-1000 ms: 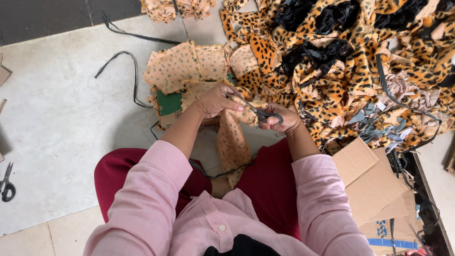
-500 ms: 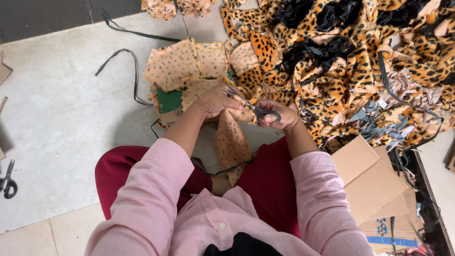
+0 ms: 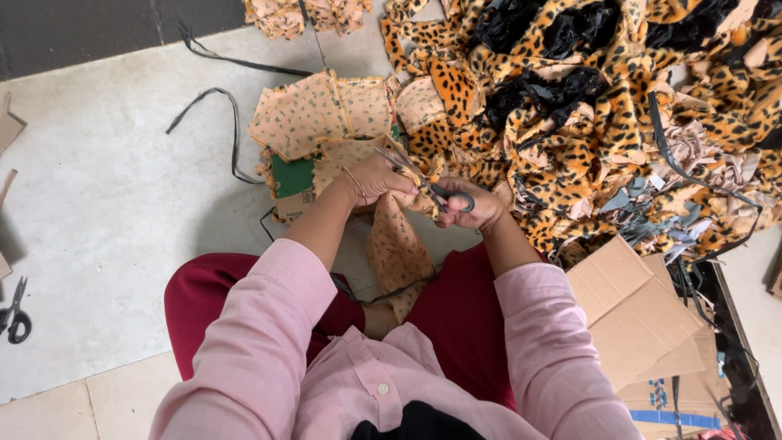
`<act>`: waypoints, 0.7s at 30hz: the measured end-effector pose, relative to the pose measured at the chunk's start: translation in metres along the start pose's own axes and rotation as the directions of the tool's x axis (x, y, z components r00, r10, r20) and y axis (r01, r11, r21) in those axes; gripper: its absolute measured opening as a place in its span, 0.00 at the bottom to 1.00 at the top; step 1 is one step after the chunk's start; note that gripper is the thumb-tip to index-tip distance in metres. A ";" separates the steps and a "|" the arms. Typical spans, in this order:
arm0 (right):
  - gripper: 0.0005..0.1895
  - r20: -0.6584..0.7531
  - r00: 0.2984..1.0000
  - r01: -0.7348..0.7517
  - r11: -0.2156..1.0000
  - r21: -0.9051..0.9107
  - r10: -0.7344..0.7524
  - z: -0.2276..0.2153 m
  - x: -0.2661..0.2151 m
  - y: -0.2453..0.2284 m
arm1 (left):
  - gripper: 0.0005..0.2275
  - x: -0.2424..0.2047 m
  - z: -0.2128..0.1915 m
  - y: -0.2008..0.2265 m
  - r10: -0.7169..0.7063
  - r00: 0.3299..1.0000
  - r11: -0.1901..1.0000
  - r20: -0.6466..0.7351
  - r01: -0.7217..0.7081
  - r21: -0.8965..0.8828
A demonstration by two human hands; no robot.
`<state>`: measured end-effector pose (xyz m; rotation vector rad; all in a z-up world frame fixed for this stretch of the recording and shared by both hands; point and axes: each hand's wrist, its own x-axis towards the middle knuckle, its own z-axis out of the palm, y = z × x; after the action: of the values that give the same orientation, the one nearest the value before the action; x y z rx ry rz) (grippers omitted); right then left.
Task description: The person sits on the floor and repeatedly cuts small pieces of patterned fabric using scissors. They fold and align the fabric pieces, then trim them into smaller squares, stacking the finished pieces on a cardboard box.
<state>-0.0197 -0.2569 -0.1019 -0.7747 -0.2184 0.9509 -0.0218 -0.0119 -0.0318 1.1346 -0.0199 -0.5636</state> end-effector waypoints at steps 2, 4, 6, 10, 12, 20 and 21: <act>0.25 -0.022 1.000 0.021 1.000 0.011 -0.021 -0.005 -0.004 0.005 | 0.13 0.005 -0.004 -0.012 -0.012 1.000 1.000 0.006 0.012 -0.007; 0.23 -0.030 0.999 0.038 0.999 0.013 -0.037 0.002 -0.003 -0.004 | 0.12 0.007 -0.009 -0.015 -0.011 1.000 1.000 0.002 0.011 -0.012; 0.20 -0.013 0.998 0.057 0.993 -0.103 -0.059 0.024 -0.008 -0.020 | 0.13 0.007 -0.009 -0.015 0.021 1.000 0.999 0.018 -0.022 0.045; 0.23 -0.031 0.996 0.077 0.996 -0.035 -0.078 -0.012 -0.020 -0.023 | 0.15 0.010 -0.008 -0.014 0.009 1.000 1.000 -0.021 -0.009 -0.003; 0.40 -0.079 0.967 0.245 0.969 0.040 -0.241 -0.049 -0.035 -0.025 | 0.16 0.012 -0.014 -0.023 0.006 0.998 1.000 -0.065 -0.005 0.015; 0.24 -0.723 0.607 -0.768 -0.009 -0.641 -0.332 -0.072 -0.018 0.001 | 0.16 -0.027 0.017 0.012 0.111 0.994 0.943 0.000 -0.105 0.316; 0.26 -0.763 0.549 -0.834 -0.157 -0.530 -0.340 -0.093 -0.010 0.005 | 0.16 -0.027 0.019 0.013 0.127 0.991 0.907 0.040 -0.132 0.400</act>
<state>0.0164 -0.3094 -0.1706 -2.9120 0.1399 0.6031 -0.0457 -0.0125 -0.0053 1.5193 -0.2308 -0.4576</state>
